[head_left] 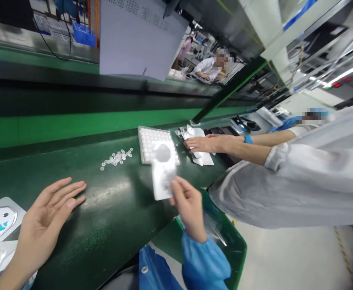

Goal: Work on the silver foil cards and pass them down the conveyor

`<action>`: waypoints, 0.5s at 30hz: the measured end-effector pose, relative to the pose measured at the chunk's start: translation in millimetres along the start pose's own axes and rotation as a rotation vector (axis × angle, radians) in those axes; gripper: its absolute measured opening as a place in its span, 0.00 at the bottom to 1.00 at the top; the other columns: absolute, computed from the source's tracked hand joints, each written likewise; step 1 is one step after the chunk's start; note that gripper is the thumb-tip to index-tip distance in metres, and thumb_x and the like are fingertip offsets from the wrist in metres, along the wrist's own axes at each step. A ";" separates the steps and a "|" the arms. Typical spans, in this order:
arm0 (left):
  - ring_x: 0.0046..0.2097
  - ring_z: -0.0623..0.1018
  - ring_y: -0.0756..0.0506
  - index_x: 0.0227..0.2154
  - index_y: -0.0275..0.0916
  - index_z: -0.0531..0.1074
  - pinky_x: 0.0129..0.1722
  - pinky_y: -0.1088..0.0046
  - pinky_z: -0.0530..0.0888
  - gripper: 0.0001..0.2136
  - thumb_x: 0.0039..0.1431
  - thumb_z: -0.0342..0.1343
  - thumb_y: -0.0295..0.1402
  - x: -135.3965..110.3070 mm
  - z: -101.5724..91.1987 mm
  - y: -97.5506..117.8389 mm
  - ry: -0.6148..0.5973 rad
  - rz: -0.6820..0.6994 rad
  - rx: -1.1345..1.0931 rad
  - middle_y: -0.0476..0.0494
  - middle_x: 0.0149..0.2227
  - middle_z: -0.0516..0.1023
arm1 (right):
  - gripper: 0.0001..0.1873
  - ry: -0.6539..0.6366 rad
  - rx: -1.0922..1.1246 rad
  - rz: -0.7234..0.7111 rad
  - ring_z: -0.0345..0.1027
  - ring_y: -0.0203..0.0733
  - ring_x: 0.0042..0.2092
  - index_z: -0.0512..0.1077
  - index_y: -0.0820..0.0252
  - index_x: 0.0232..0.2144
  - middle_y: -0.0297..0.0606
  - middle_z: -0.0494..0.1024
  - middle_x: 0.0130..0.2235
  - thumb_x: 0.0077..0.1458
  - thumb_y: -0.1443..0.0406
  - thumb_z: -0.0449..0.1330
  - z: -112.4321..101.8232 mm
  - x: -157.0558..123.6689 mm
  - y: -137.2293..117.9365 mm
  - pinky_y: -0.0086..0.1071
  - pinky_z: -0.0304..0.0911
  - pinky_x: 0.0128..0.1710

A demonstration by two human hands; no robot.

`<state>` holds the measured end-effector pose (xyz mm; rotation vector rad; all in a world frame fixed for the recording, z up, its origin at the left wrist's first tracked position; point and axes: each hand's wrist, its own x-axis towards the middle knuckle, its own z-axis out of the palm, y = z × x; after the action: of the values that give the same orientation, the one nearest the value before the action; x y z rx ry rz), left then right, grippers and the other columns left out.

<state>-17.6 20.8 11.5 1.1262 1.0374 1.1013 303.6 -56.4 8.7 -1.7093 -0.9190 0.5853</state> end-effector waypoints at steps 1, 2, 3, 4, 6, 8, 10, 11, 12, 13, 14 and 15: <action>0.57 0.79 0.36 0.53 0.44 0.72 0.51 0.69 0.82 0.24 0.57 0.68 0.48 0.0 0.8 0.6 0.009 -0.001 0.033 0.39 0.52 0.82 | 0.31 0.094 -0.090 0.000 0.56 0.33 0.20 0.77 0.65 0.45 0.28 0.67 0.20 0.58 0.43 0.61 -22.1 17.0 8.3 0.27 0.53 0.20; 0.56 0.81 0.36 0.53 0.44 0.73 0.50 0.70 0.83 0.24 0.57 0.67 0.49 0.2 1.9 1.2 0.011 -0.010 0.056 0.39 0.51 0.82 | 0.34 0.143 -0.134 0.003 0.54 0.33 0.21 0.77 0.66 0.44 0.29 0.67 0.20 0.55 0.41 0.61 -41.8 33.5 16.5 0.27 0.51 0.20; 0.55 0.81 0.36 0.53 0.43 0.73 0.49 0.70 0.83 0.25 0.57 0.67 0.50 0.4 3.0 1.9 0.010 -0.023 0.073 0.39 0.50 0.83 | 0.36 0.175 -0.173 0.007 0.54 0.33 0.21 0.78 0.67 0.43 0.30 0.67 0.20 0.53 0.39 0.60 -58.2 48.6 24.7 0.28 0.51 0.20; 0.54 0.82 0.36 0.52 0.43 0.73 0.49 0.69 0.83 0.26 0.57 0.66 0.51 0.5 4.2 2.4 0.009 -0.032 0.089 0.39 0.50 0.83 | 0.38 0.190 -0.209 0.013 0.54 0.33 0.21 0.78 0.68 0.41 0.30 0.66 0.20 0.51 0.37 0.59 -71.3 62.2 32.7 0.28 0.50 0.19; 0.52 0.83 0.36 0.52 0.42 0.73 0.49 0.68 0.84 0.27 0.55 0.66 0.53 0.7 5.7 3.5 0.008 -0.041 0.118 0.38 0.48 0.84 | 0.39 0.208 -0.280 0.022 0.54 0.33 0.20 0.78 0.68 0.37 0.30 0.65 0.19 0.50 0.35 0.57 -88.0 84.2 47.3 0.29 0.50 0.19; 0.51 0.83 0.35 0.51 0.40 0.73 0.49 0.65 0.84 0.29 0.54 0.66 0.56 0.7 6.1 4.3 0.012 -0.044 0.138 0.37 0.47 0.84 | 0.38 0.222 -0.373 0.020 0.54 0.34 0.19 0.77 0.67 0.35 0.29 0.63 0.18 0.53 0.36 0.54 -96.2 100.3 59.0 0.29 0.52 0.20; 0.49 0.84 0.35 0.50 0.40 0.73 0.48 0.63 0.84 0.30 0.52 0.65 0.57 0.9 5.4 4.5 0.016 -0.046 0.142 0.36 0.46 0.84 | 0.34 0.237 -0.484 0.001 0.57 0.36 0.20 0.77 0.66 0.33 0.31 0.65 0.18 0.57 0.39 0.52 -100.5 112.4 66.4 0.31 0.56 0.22; 0.49 0.84 0.35 0.49 0.39 0.73 0.48 0.62 0.85 0.31 0.52 0.65 0.58 1.1 4.8 4.2 0.016 -0.047 0.141 0.35 0.46 0.84 | 0.32 0.246 -0.546 -0.018 0.61 0.39 0.21 0.77 0.66 0.33 0.33 0.67 0.19 0.59 0.42 0.52 -101.9 117.6 68.3 0.33 0.59 0.24; 0.49 0.84 0.34 0.49 0.39 0.73 0.48 0.62 0.85 0.31 0.51 0.65 0.58 1.6 4.2 3.9 0.017 -0.048 0.142 0.35 0.45 0.84 | 0.30 0.256 -0.611 -0.044 0.65 0.43 0.25 0.78 0.66 0.35 0.38 0.71 0.22 0.60 0.44 0.53 -102.6 122.6 69.0 0.35 0.62 0.27; 0.48 0.84 0.35 0.49 0.39 0.73 0.47 0.62 0.85 0.31 0.51 0.65 0.58 2.1 3.6 3.4 0.017 -0.049 0.146 0.35 0.46 0.84 | 0.28 0.264 -0.676 -0.077 0.70 0.47 0.30 0.79 0.67 0.37 0.44 0.75 0.26 0.60 0.47 0.54 -102.4 127.8 68.7 0.38 0.65 0.32; 0.48 0.84 0.35 0.50 0.39 0.73 0.47 0.62 0.85 0.31 0.52 0.65 0.58 2.7 3.2 3.0 0.018 -0.051 0.153 0.35 0.46 0.84 | 0.27 0.263 -0.736 -0.115 0.73 0.52 0.35 0.79 0.68 0.41 0.50 0.78 0.31 0.61 0.50 0.54 -100.8 133.5 67.5 0.40 0.67 0.36; 0.47 0.84 0.35 0.50 0.39 0.73 0.47 0.62 0.85 0.32 0.52 0.65 0.59 3.4 3.0 2.9 0.018 -0.055 0.161 0.35 0.46 0.84 | 0.25 0.251 -0.793 -0.155 0.74 0.54 0.41 0.79 0.68 0.45 0.54 0.80 0.38 0.62 0.53 0.54 -97.6 140.2 65.5 0.43 0.68 0.42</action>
<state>-14.5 23.9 14.5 1.2099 1.1809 1.0001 478.6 -7.8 -14.1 -2.3068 -1.1695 -0.1379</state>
